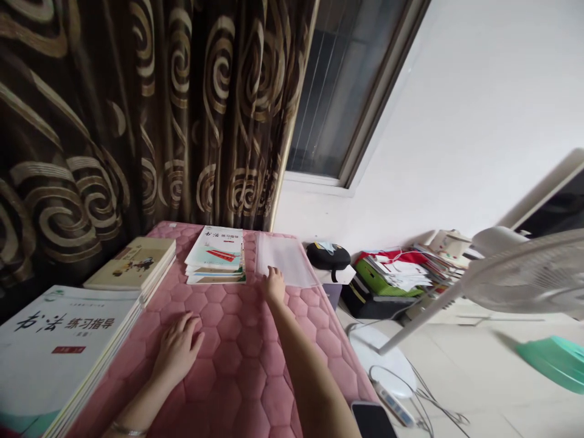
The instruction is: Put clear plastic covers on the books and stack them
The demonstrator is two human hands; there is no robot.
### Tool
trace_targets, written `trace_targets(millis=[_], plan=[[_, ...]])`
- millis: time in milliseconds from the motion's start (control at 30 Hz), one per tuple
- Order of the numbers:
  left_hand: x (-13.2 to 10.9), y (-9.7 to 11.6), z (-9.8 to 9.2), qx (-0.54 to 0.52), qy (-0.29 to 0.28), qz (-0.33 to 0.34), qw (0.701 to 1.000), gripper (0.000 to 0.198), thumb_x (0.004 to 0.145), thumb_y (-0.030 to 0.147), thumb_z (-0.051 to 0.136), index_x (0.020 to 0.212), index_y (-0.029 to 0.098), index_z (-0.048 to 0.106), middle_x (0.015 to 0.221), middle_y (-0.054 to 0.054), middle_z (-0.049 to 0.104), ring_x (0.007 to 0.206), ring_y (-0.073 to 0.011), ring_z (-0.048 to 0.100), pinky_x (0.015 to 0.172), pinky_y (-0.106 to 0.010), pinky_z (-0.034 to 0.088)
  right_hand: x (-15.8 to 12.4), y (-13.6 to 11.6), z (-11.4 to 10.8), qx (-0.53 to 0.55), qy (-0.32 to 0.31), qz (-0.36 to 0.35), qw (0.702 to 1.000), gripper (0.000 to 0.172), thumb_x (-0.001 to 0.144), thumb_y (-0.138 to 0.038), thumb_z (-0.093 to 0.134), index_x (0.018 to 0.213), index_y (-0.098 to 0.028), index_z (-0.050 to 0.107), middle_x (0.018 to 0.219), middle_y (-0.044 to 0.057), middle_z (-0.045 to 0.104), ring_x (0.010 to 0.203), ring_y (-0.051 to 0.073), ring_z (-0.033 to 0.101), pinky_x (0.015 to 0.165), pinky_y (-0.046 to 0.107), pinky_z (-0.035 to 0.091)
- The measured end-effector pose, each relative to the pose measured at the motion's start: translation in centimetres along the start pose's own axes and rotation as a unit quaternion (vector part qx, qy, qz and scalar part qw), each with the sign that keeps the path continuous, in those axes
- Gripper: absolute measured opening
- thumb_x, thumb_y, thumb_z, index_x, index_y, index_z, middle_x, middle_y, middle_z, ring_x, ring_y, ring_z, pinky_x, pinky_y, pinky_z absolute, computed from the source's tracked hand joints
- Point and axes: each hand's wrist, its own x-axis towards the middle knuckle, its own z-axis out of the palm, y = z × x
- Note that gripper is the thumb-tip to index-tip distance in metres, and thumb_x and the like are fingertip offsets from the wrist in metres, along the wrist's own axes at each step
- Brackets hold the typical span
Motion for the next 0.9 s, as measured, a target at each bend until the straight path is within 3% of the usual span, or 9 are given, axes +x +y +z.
trace_targets(millis=[133, 333, 533, 600, 633, 733, 833, 900], plan=[[-0.1, 0.1, 0.0, -0.004, -0.001, -0.004, 1.000, 0.028, 0.088, 0.025, 0.050, 0.112, 0.021, 0.065, 0.128, -0.013, 0.063, 0.116, -0.0276, 0.060, 0.093, -0.042, 0.047, 0.5, -0.2, 0.6, -0.024, -0.008, -0.004, 1.000, 0.043, 0.089, -0.015, 0.046, 0.129, -0.016, 0.061, 0.132, 0.014, 0.062, 0.118, 0.026, 0.056, 0.095, 0.034, 0.039], [0.0, 0.1, -0.3, 0.005, -0.016, -0.007, 1.000, 0.028, 0.089, 0.025, 0.050, 0.112, 0.020, 0.066, 0.130, -0.014, 0.062, 0.116, -0.0289, 0.060, 0.093, -0.044, 0.048, 1.0, 0.7, -0.4, -0.036, 0.007, -0.008, 0.999, 0.031, 0.094, -0.016, 0.042, 0.099, -0.018, 0.073, 0.097, 0.011, 0.074, 0.093, 0.021, 0.065, 0.082, 0.029, 0.041], [0.1, -0.2, 0.1, -0.008, -0.007, -0.006, 1.000, 0.028, 0.088, 0.026, 0.051, 0.111, 0.020, 0.066, 0.131, -0.014, 0.062, 0.117, -0.0287, 0.060, 0.093, -0.043, 0.049, 0.8, 1.1, -4.5, -0.022, 0.074, -0.037, 0.996, 0.036, 0.099, -0.018, 0.034, 0.117, -0.015, 0.064, 0.117, 0.014, 0.069, 0.103, 0.022, 0.065, 0.090, 0.032, 0.045], [0.1, -0.4, 0.4, -0.017, -0.002, -0.007, 1.000, 0.028, 0.088, 0.027, 0.051, 0.110, 0.020, 0.066, 0.130, -0.014, 0.063, 0.117, -0.0291, 0.061, 0.093, -0.043, 0.050, -1.5, 0.5, -5.8, -0.003, 0.082, -0.109, 0.991, 0.031, 0.098, -0.018, 0.038, 0.112, -0.018, 0.065, 0.123, 0.012, 0.067, 0.112, 0.021, 0.062, 0.097, 0.033, 0.045], [0.0, -0.6, 0.7, -0.022, 0.005, -0.006, 1.000, 0.028, 0.088, 0.027, 0.050, 0.110, 0.020, 0.066, 0.129, -0.015, 0.063, 0.116, -0.0291, 0.061, 0.093, -0.043, 0.050, -3.3, 0.1, -6.3, 0.019, 0.090, -0.187, 0.978, 0.029, 0.097, -0.018, 0.040, 0.108, -0.018, 0.066, 0.122, 0.013, 0.068, 0.113, 0.021, 0.062, 0.100, 0.036, 0.045], [0.0, -1.2, 1.4, -0.048, 0.046, 0.011, 0.998, 0.030, 0.093, 0.028, 0.043, 0.110, 0.019, 0.066, 0.126, -0.015, 0.065, 0.118, -0.0278, 0.061, 0.097, -0.042, 0.049, -10.8, -1.4, -7.1, 0.079, 0.064, -0.390, 0.915, 0.031, 0.095, -0.015, 0.041, 0.117, -0.019, 0.063, 0.117, 0.013, 0.070, 0.115, 0.022, 0.062, 0.102, 0.042, 0.046], [0.1, -1.8, 2.0, -0.088, 0.077, 0.024, 0.993, 0.034, 0.096, 0.027, 0.034, 0.111, 0.019, 0.064, 0.120, -0.014, 0.069, 0.117, -0.0252, 0.062, 0.100, -0.040, 0.048, -18.6, -3.0, -6.8, 0.092, -0.003, -0.467, 0.879, 0.033, 0.092, -0.011, 0.044, 0.118, -0.020, 0.061, 0.115, 0.013, 0.071, 0.103, 0.021, 0.066, 0.098, 0.043, 0.047], [0.1, -2.0, 2.1, -0.107, 0.074, 0.024, 0.991, 0.036, 0.097, 0.028, 0.031, 0.114, 0.018, 0.062, 0.118, -0.015, 0.069, 0.114, -0.0240, 0.064, 0.100, -0.040, 0.049, -22.5, -4.0, -6.3, 0.072, -0.032, -0.480, 0.874, 0.026, 0.091, -0.012, 0.047, 0.110, -0.021, 0.063, 0.103, 0.010, 0.073, 0.086, 0.020, 0.067, 0.095, 0.042, 0.047]])
